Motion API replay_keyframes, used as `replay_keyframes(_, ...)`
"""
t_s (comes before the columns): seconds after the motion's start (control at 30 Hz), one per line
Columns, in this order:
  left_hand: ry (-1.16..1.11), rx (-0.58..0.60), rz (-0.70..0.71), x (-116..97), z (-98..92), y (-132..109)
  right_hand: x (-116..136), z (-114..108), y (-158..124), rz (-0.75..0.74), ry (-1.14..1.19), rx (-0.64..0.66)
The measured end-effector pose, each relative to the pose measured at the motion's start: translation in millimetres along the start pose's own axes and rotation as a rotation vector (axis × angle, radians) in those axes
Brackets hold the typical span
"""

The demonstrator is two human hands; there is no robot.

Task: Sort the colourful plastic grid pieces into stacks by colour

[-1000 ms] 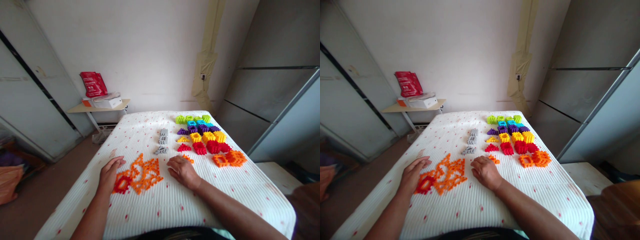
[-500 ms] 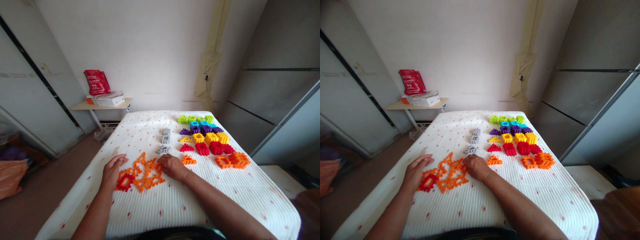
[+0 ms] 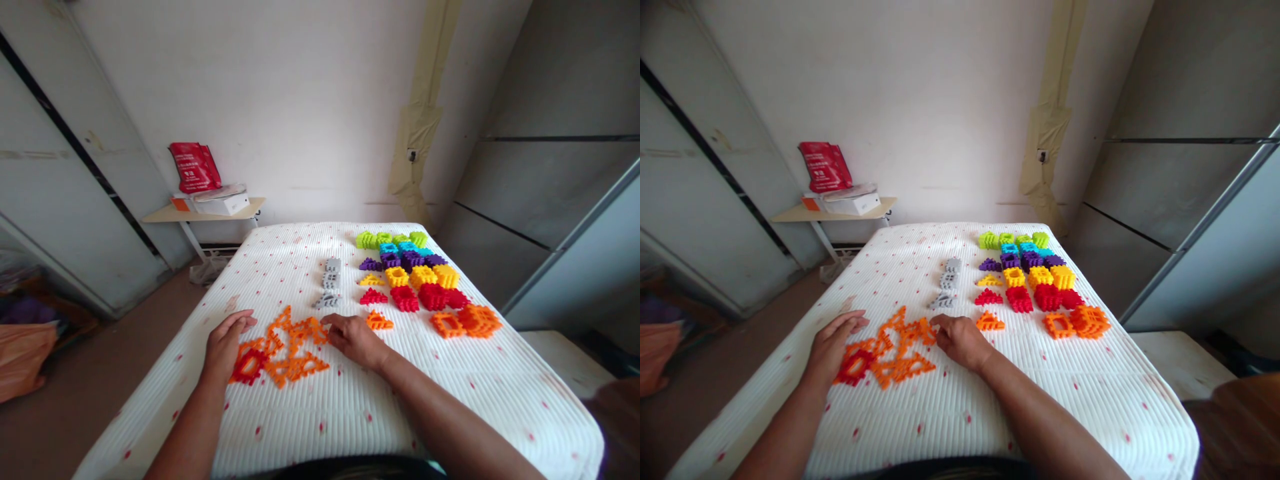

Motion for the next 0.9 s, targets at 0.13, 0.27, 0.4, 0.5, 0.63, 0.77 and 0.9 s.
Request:
replay_keyframes(0.13, -0.008, -0.002, -0.001, 1.8, -0.3, 1.1, 2.1, 4.6, -1.0, 0.057, -0.01, 0.053)
replay_keyframes(0.27, -0.005, 0.001, 0.003, 2.5, -1.1, 1.5, 1.6, 2.6, 0.1, -0.007, -0.224, -0.027)
replay_keyframes(0.4, -0.003, 0.001, 0.004, 2.0, -0.7, 0.9, -1.1, 1.0, 2.8, -0.182, -0.287, -0.067)
replay_keyframes(0.5, 0.007, 0.006, 0.013, 3.8, -0.3, 1.6, -2.4, 4.5, 4.3, -0.344, -0.242, 0.005)
replay_keyframes(0.63, 0.01, 0.01, 0.017, 6.9, -1.1, 3.3, -2.8, 7.3, 5.2, -0.354, -0.263, 0.079)
replay_keyframes(0.77, 0.016, 0.01, 0.021, 4.3, -1.6, 2.7, -2.0, 2.2, 5.1, -0.25, -0.391, 0.083)
replay_keyframes(0.9, 0.024, -0.003, 0.016, -0.8, -1.0, 0.5, -3.1, -1.5, 4.5, -0.218, -0.437, 0.114)
Point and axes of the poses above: each hand's wrist, its own y-axis towards the middle knuckle, its own z-axis out of the palm, x = y × z, the point moved 1 cm from there along y, towards the middle knuckle, and after that the axes turned 13 degrees about -x, right-handed, at the moved point
